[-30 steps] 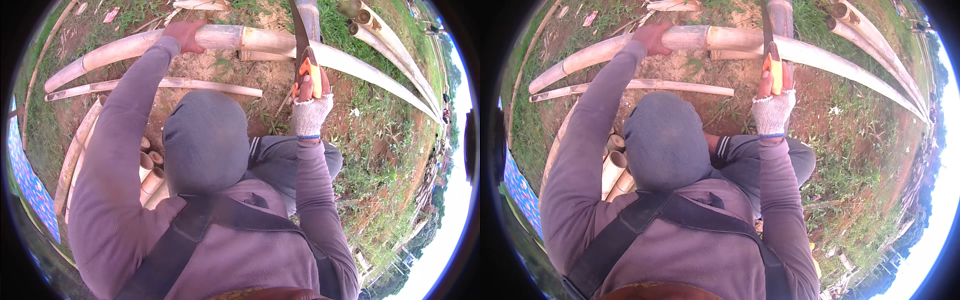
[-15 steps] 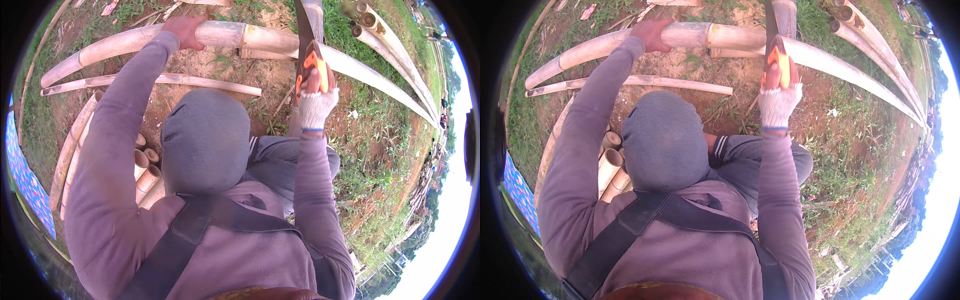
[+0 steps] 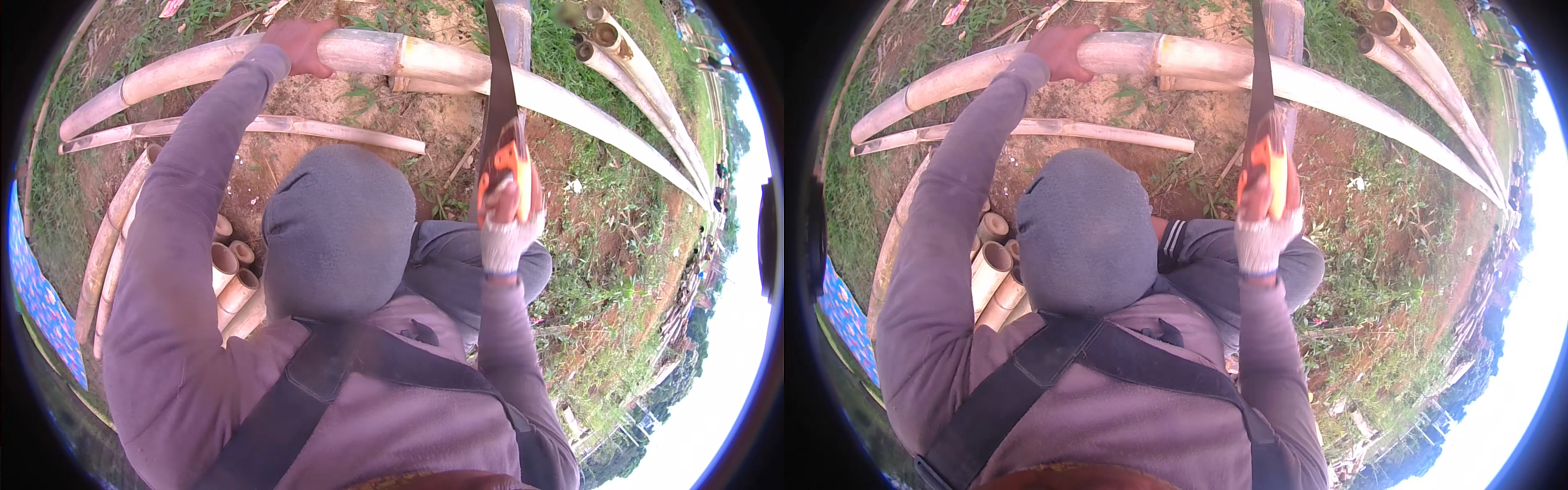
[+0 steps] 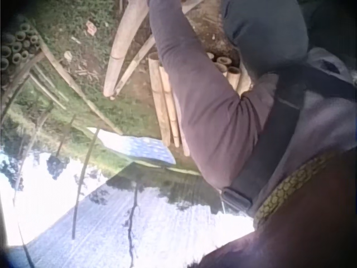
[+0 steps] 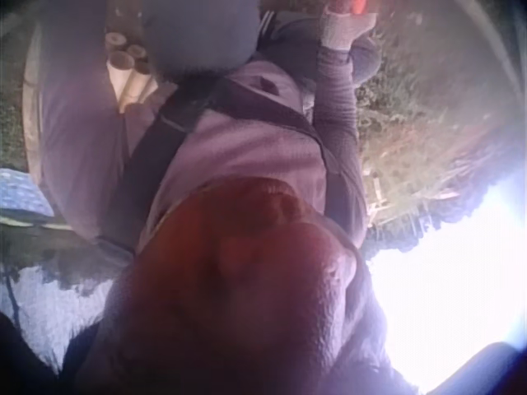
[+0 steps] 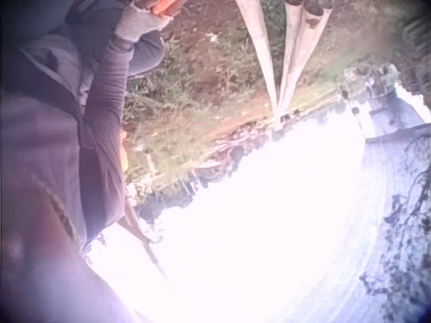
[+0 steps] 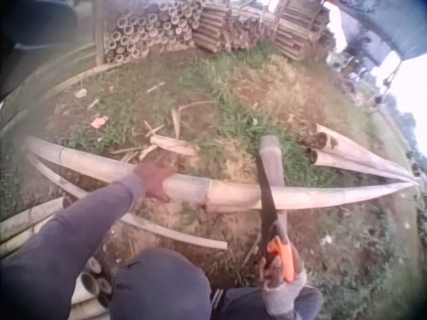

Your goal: The person sits on the ground and uses a hand saw to cut long bamboo poles into shorter sections. After each cut, the person places the cut piece onto a nearby stack of bamboo.

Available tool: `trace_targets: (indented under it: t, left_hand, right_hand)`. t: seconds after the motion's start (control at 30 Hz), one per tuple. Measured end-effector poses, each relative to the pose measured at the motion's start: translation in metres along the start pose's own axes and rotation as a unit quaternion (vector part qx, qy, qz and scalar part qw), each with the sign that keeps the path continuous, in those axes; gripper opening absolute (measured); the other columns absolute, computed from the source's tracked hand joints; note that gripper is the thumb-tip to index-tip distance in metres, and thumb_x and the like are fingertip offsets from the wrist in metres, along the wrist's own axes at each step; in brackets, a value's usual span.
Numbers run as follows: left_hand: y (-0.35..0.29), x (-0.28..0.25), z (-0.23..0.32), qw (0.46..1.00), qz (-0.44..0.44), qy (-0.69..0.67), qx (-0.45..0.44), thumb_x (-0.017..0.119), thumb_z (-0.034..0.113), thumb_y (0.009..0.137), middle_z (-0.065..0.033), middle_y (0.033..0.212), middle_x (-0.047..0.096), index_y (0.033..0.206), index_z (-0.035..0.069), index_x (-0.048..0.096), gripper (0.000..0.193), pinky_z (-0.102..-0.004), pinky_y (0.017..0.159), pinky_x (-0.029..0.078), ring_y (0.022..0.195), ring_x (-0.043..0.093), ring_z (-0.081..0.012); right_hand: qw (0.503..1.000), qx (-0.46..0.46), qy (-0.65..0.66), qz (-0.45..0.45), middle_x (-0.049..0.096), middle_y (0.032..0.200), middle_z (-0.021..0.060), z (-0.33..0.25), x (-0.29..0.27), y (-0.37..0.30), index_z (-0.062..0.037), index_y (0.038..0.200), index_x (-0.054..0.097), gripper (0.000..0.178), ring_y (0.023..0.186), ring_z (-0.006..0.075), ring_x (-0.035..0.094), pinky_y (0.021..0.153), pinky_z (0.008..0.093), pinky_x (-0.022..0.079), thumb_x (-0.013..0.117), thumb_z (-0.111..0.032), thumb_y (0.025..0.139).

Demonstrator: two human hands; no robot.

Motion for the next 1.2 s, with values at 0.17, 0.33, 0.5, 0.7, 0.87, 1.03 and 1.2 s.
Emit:
trace_targets:
  t: [0.17,0.33,0.5,0.7,0.87,1.03,1.2]
  left_hand:
    - [-0.001,-0.023,0.0,0.997,-0.06,-0.043,-0.024,0.089,0.054,0.069,-0.0158,0.132,0.075,0.155,0.019,0.056,0.098,-0.0531,0.106,0.054,0.122,0.071,-0.0399]
    - [-0.008,-0.011,-0.003,0.998,-0.053,-0.028,-0.032,0.089,0.054,0.069,-0.0165,0.128,0.077,0.155,0.019,0.057,0.098,-0.0519,0.105,0.055,0.119,0.073,-0.0383]
    - [-0.001,-0.005,-0.001,1.0,-0.021,-0.008,-0.004,0.089,0.056,0.07,-0.018,0.128,0.077,0.158,0.018,0.056,0.101,-0.0488,0.107,0.056,0.118,0.074,-0.0366]
    - [0.007,-0.014,-0.001,0.996,-0.078,-0.043,-0.018,0.091,0.056,0.068,-0.0177,0.129,0.077,0.157,0.018,0.057,0.102,-0.049,0.106,0.056,0.118,0.074,-0.0377]
    - [0.001,-0.008,-0.01,0.997,-0.045,-0.064,-0.016,0.091,0.051,0.064,-0.0177,0.127,0.077,0.152,0.017,0.06,0.1,-0.0503,0.102,0.057,0.116,0.074,-0.0386]
    - [0.005,0.004,-0.008,0.998,-0.002,-0.065,0.014,0.091,0.052,0.063,-0.0189,0.125,0.077,0.151,0.016,0.06,0.1,-0.0523,0.099,0.058,0.113,0.075,-0.0399]
    - [0.008,-0.014,0.0,0.996,-0.081,-0.035,-0.009,0.088,0.06,0.068,-0.0183,0.137,0.074,0.159,0.017,0.055,0.105,-0.0502,0.108,0.055,0.124,0.072,-0.0372]
  right_hand:
    - [0.999,-0.049,-0.014,-0.016,0.074,0.101,0.01,-0.032,0.036,0.082,0.0005,0.142,0.065,0.04,0.079,0.012,0.068,0.066,0.0276,0.058,0.067,-0.022,0.109]
    - [0.999,0.045,0.0,0.01,0.073,0.102,0.0123,0.009,-0.04,-0.076,0.0034,0.153,0.053,0.063,0.056,0.0074,0.057,0.051,0.0235,0.048,0.065,-0.037,0.107]
    - [0.995,-0.081,-0.052,-0.008,0.073,0.106,0.011,0.014,-0.028,-0.058,0.0033,0.151,0.055,0.067,0.074,0.0106,0.066,0.06,0.0244,0.052,0.061,-0.047,0.107]
    - [0.996,-0.089,0.01,0.003,0.066,0.078,0.0008,-0.01,0.038,0.089,-0.0005,0.138,0.068,0.037,0.06,0.0051,0.059,0.05,0.0241,0.047,0.065,-0.026,0.111]
    - [1.0,0.022,-0.007,-0.015,0.073,0.1,0.0109,0.008,-0.031,-0.051,0.0044,0.152,0.053,0.069,0.056,0.007,0.056,0.051,0.0234,0.046,0.065,-0.045,0.106]
    - [0.999,-0.006,-0.037,-0.008,0.074,0.098,0.0099,0.022,-0.047,-0.084,0.004,0.149,0.056,0.068,0.067,0.0093,0.065,0.055,0.0256,0.05,0.064,-0.047,0.105]
    - [0.999,-0.036,0.033,-0.005,0.062,0.069,0.0009,-0.026,0.04,0.086,0.0053,0.143,0.061,0.057,0.057,0.0065,0.059,0.052,0.0231,0.048,0.072,-0.036,0.106]
Point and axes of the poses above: each hand's wrist, its own y-axis towards the middle knuckle, its own x-axis out of the palm, z = x × y, the point moved 5 cm from there along y, towards the middle knuckle
